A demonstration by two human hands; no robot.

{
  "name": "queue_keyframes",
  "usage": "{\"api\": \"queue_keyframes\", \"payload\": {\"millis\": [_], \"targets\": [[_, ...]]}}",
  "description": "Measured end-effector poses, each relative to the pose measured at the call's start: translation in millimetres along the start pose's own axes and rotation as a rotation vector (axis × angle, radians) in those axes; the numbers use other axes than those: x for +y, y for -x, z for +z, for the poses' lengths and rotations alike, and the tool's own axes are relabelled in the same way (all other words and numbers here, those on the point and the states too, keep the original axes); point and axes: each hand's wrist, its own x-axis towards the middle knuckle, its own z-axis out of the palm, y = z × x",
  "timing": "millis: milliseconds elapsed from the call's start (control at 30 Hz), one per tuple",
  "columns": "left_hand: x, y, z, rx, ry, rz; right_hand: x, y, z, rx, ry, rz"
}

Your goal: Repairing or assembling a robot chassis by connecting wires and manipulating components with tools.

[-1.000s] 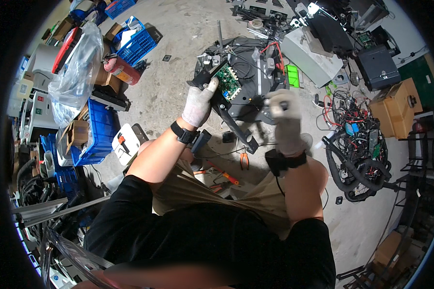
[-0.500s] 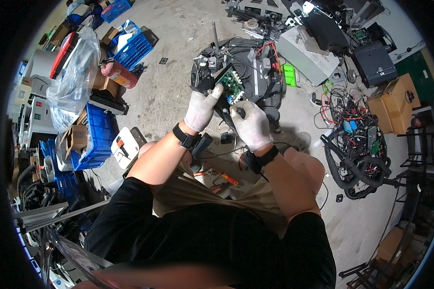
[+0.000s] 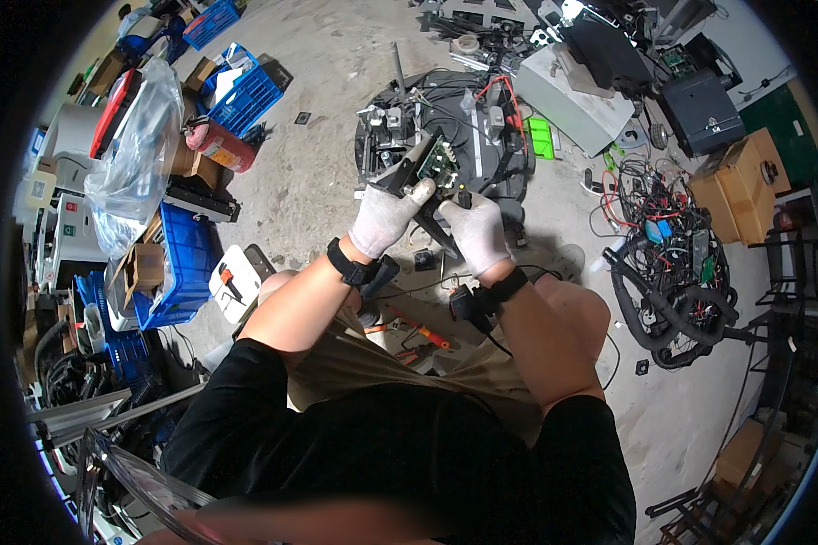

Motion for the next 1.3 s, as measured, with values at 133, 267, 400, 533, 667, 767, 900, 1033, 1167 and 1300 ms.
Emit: {"api": "queue_keyframes", "payload": {"millis": [133,267,400,533,667,767,900,1033,1167,1300], "targets": [[5,1,7,-0.021,-0.012,-0.027,14,-8,-7,-0.011,-0.040,0.044],[0,-3,11,-0.060,-0.122,-0.088,26,-11,-2,0.106,0.000,-0.032],[-16,-8,-3,-0.040,-0.176,-0.265,9,-3,-5,-0.023,0.190,-0.242],[-29,-21,-24,0.045,0.169,-0.128,-9,-1,-38,0.165,0.384,-0.640],[-23,-21,-39,0.268,0.633,-0.215,-31,6,-62,0.201,0.121,-0.464],[-29,-20,-43,0.352,0.672,-0.214,-43,18,-62,0.135,0.002,-0.417],[-27,-20,-41,0.286,0.683,-0.201,-41,19,-51,0.135,0.200,-0.616],[-26,-19,-40,0.194,0.543,-0.144,-46,23,-51,0.128,0.275,-0.676],[-25,-15,-39,0.159,0.465,-0.146,-40,16,-53,0.178,0.326,-0.700],[-26,-15,-38,0.163,0.489,-0.162,-37,16,-54,0.185,0.306,-0.679]]}}
